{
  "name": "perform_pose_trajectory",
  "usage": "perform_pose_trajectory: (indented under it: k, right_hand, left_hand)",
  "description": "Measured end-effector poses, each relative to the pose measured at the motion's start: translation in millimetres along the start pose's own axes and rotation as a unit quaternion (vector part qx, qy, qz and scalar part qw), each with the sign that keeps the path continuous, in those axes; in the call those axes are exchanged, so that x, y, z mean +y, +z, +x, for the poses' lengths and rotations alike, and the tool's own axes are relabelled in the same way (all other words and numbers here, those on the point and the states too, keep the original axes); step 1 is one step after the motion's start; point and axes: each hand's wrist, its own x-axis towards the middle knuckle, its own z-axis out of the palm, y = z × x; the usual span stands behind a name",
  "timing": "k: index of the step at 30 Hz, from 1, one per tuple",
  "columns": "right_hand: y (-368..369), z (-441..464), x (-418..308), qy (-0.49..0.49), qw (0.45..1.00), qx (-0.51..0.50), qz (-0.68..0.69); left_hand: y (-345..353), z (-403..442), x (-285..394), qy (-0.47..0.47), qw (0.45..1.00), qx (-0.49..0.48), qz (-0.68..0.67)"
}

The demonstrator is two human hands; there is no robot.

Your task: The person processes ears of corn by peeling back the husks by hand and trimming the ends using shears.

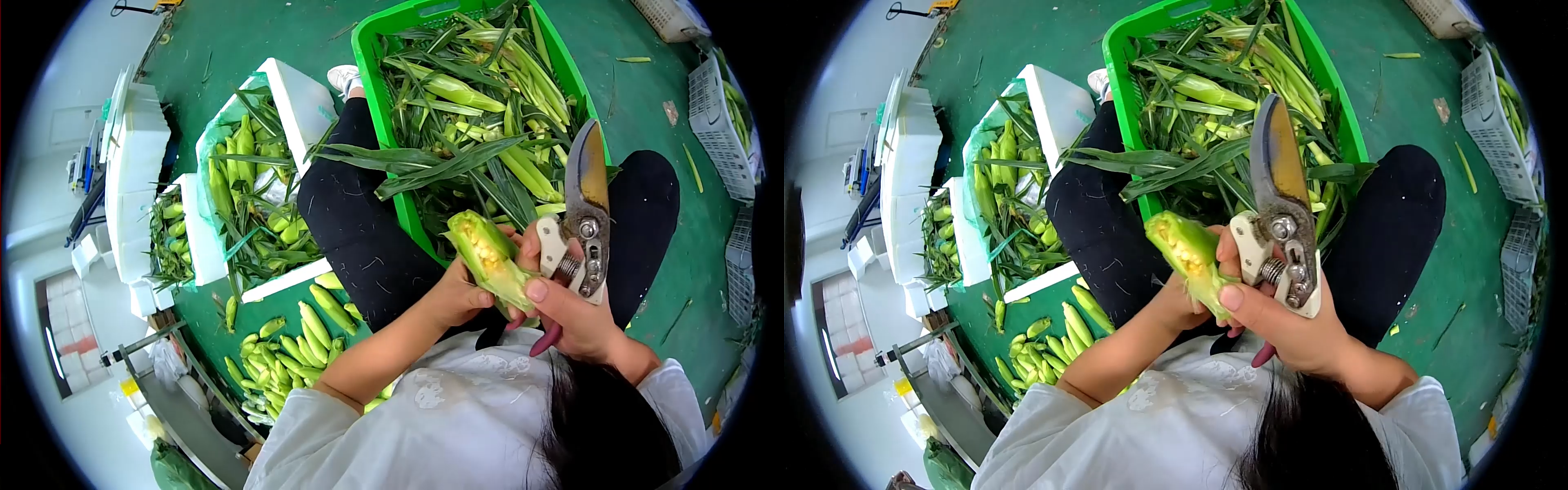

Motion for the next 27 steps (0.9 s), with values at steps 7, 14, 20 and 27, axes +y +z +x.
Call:
perform_pose_trajectory:
  k: [7, 14, 20, 27]
  right_hand:
    - [7.5, 23.8, -0.3, -0.016, 0.994, 0.074, 0.077]
    - [56.6, 32.6, 49.5, 0.051, 0.965, -0.199, -0.163]
    - [60.6, 17.2, 30.1, -0.104, 0.916, -0.214, -0.323]
    - [20.5, 25.5, -23.6, -0.100, 0.957, -0.095, -0.255]
  left_hand:
    - [-4.2, -48.7, 25.7, 0.031, 0.864, 0.124, 0.487]
    - [-22.4, -148.0, 34.4, 0.076, 0.959, 0.251, 0.110]
    - [8.7, -113.6, 15.9, 0.077, 0.970, 0.230, -0.005]
    - [-29.2, -74.2, 21.2, 0.062, 0.987, 0.069, 0.131]
